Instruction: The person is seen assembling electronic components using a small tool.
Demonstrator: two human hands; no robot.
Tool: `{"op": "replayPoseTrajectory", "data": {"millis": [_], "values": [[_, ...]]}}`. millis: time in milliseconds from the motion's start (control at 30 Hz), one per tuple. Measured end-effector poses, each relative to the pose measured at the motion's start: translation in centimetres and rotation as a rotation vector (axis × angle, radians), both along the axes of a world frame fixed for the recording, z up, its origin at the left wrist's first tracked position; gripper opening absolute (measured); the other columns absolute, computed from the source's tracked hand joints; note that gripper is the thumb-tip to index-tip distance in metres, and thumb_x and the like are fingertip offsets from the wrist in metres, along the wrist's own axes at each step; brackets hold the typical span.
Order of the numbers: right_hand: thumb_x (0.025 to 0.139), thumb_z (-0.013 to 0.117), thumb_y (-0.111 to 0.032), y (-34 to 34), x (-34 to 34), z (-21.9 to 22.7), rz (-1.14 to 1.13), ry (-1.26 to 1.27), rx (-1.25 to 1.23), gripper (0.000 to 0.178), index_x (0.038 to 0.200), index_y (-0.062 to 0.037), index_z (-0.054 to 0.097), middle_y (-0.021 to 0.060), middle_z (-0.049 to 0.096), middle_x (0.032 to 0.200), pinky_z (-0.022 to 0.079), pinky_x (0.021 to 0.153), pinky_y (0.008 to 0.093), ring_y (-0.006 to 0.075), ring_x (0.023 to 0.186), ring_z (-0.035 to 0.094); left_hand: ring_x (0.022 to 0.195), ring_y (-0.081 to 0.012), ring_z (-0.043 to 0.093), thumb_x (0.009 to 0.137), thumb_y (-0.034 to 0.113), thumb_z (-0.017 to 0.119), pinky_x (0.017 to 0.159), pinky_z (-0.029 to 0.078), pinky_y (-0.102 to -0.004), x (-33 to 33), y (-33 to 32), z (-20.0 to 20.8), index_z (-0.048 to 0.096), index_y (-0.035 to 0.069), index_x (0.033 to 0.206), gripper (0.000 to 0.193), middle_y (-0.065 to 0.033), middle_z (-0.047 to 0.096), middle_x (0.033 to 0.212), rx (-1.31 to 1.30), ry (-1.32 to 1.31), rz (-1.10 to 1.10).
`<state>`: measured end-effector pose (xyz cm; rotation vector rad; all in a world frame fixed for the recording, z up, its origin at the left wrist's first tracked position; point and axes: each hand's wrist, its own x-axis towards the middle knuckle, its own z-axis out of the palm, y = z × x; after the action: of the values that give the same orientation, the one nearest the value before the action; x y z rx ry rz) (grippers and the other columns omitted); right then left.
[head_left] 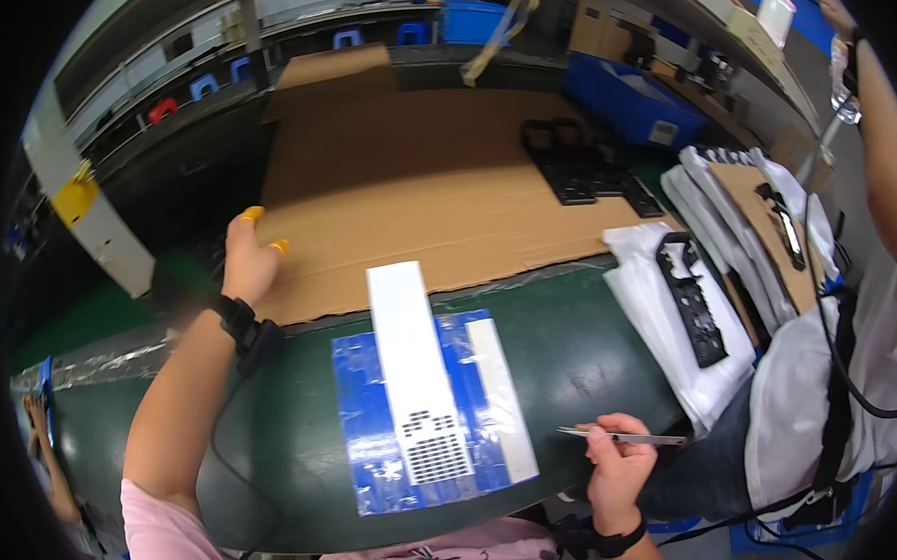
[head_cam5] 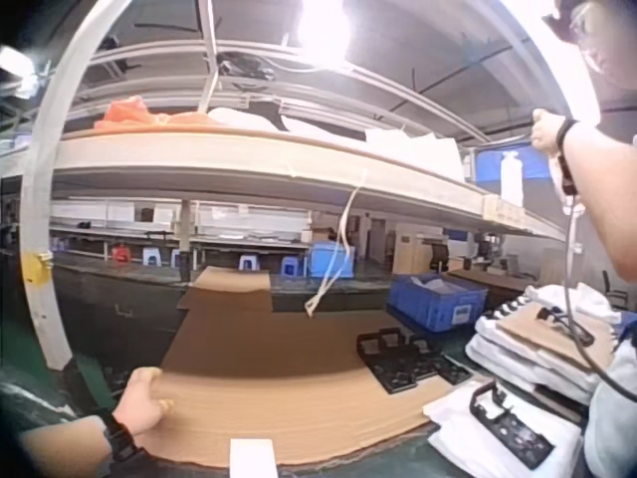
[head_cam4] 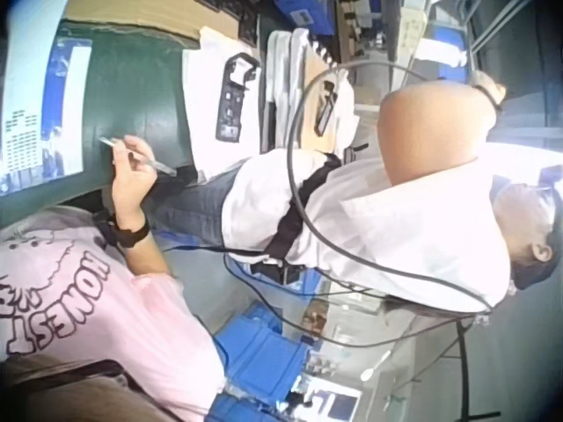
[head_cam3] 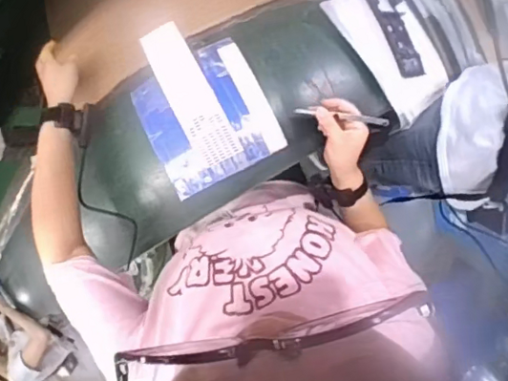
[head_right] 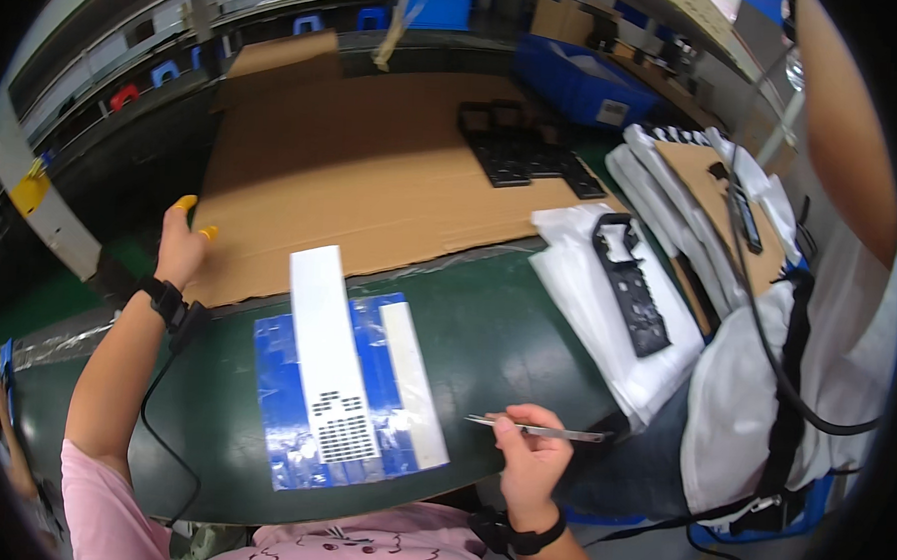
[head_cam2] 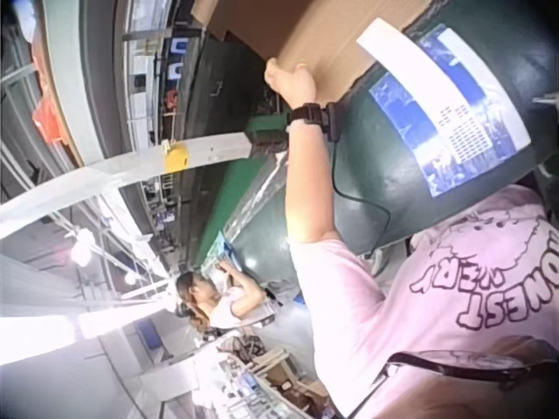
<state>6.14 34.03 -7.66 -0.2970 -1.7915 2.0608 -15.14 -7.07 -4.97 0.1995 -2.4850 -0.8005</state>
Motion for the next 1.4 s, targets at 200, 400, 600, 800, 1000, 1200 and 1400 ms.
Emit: {"op": "replayPoseTrajectory", "data": {"millis": [200, 400, 600, 800, 1000, 1200, 1400], "values": [[0.078, 0.061, 0.003, 1.5, 0.5, -0.7, -0.037, 0.044, 0.068, 0.019, 0.095, 0.0023, 0.053, 0.0120, 0.062, 0.085, 0.046, 0.061, 0.0193, 0.0093, 0.069, 0.057, 0.115, -0.0323, 0.039, 0.073, 0.005, 0.062, 0.098, 0.032, -0.0350, 0.2, 17.9, 2.4, 0.049, 0.000, 0.111, 0.040, -0.0168, 0.042, 0.123, -0.148, -0.105, -0.554], [0.077, 0.062, -0.001, 2.9, 0.5, -2.6, -0.108, 0.028, 0.228, 0.011, 0.088, 0.0015, 0.061, 0.0068, 0.061, 0.085, 0.045, 0.065, 0.0216, 0.0109, 0.074, 0.056, 0.107, -0.0343, 0.044, 0.074, 0.011, 0.061, 0.091, 0.038, -0.0372, -3.4, 29.4, 3.1, 0.057, -0.004, 0.098, 0.029, -0.0207, 0.051, 0.108, -0.280, -0.131, -0.815], [0.072, 0.062, 0.002, 2.6, -0.2, -2.9, -0.163, 0.315, 0.712, 0.011, 0.080, 0.0021, 0.055, 0.0154, 0.062, 0.078, 0.049, 0.063, 0.0296, 0.0237, 0.068, 0.062, 0.085, -0.0363, 0.057, 0.073, 0.013, 0.057, 0.077, 0.045, -0.0416, -14.7, 36.2, 0.9, 0.062, 0.000, 0.081, 0.017, -0.0231, 0.059, 0.087, -0.135, -0.030, -0.530], [0.069, 0.065, 0.003, 2.9, -0.1, -1.4, -0.209, 0.328, 0.725, 0.014, 0.080, 0.0014, 0.057, 0.0165, 0.063, 0.077, 0.049, 0.057, 0.0304, 0.0272, 0.063, 0.062, 0.095, -0.0339, 0.057, 0.078, 0.028, 0.057, 0.081, 0.045, -0.0389, -18.9, 38.5, -1.7, 0.063, 0.000, 0.098, 0.034, -0.0208, 0.060, 0.099, -0.186, -0.320, -0.220], [0.069, 0.063, 0.003, 2.4, -0.4, -2.3, -0.248, 0.256, 0.775, 0.013, 0.078, 0.0008, 0.055, 0.0158, 0.062, 0.074, 0.049, 0.059, 0.0289, 0.0250, 0.064, 0.062, 0.089, -0.0356, 0.059, 0.072, 0.022, 0.062, 0.076, 0.047, -0.0395, -20.7, 33.7, -0.6, 0.064, -0.002, 0.085, 0.027, -0.0241, 0.061, 0.091, 0.260, -0.367, -0.471], [0.070, 0.062, 0.003, 1.4, -0.2, -2.4, -0.250, 0.310, 0.811, 0.013, 0.080, 0.0013, 0.054, 0.0152, 0.063, 0.075, 0.049, 0.059, 0.0292, 0.0254, 0.065, 0.062, 0.099, -0.0349, 0.055, 0.076, 0.024, 0.061, 0.081, 0.045, -0.0376, -18.6, 35.9, -0.2, 0.063, -0.001, 0.090, 0.029, -0.0225, 0.060, 0.097, -0.158, -0.216, -0.369], [0.070, 0.062, 0.002, -0.1, -0.5, -2.3, -0.217, 0.384, 0.807, 0.013, 0.081, 0.0006, 0.055, 0.0154, 0.062, 0.075, 0.050, 0.059, 0.0311, 0.0270, 0.065, 0.062, 0.098, -0.0270, 0.058, 0.078, 0.027, 0.059, 0.084, 0.044, -0.0392, -22.6, 32.1, -2.9, 0.062, 0.001, 0.100, 0.034, -0.0225, 0.060, 0.100, -0.021, -0.475, -0.321]]}}
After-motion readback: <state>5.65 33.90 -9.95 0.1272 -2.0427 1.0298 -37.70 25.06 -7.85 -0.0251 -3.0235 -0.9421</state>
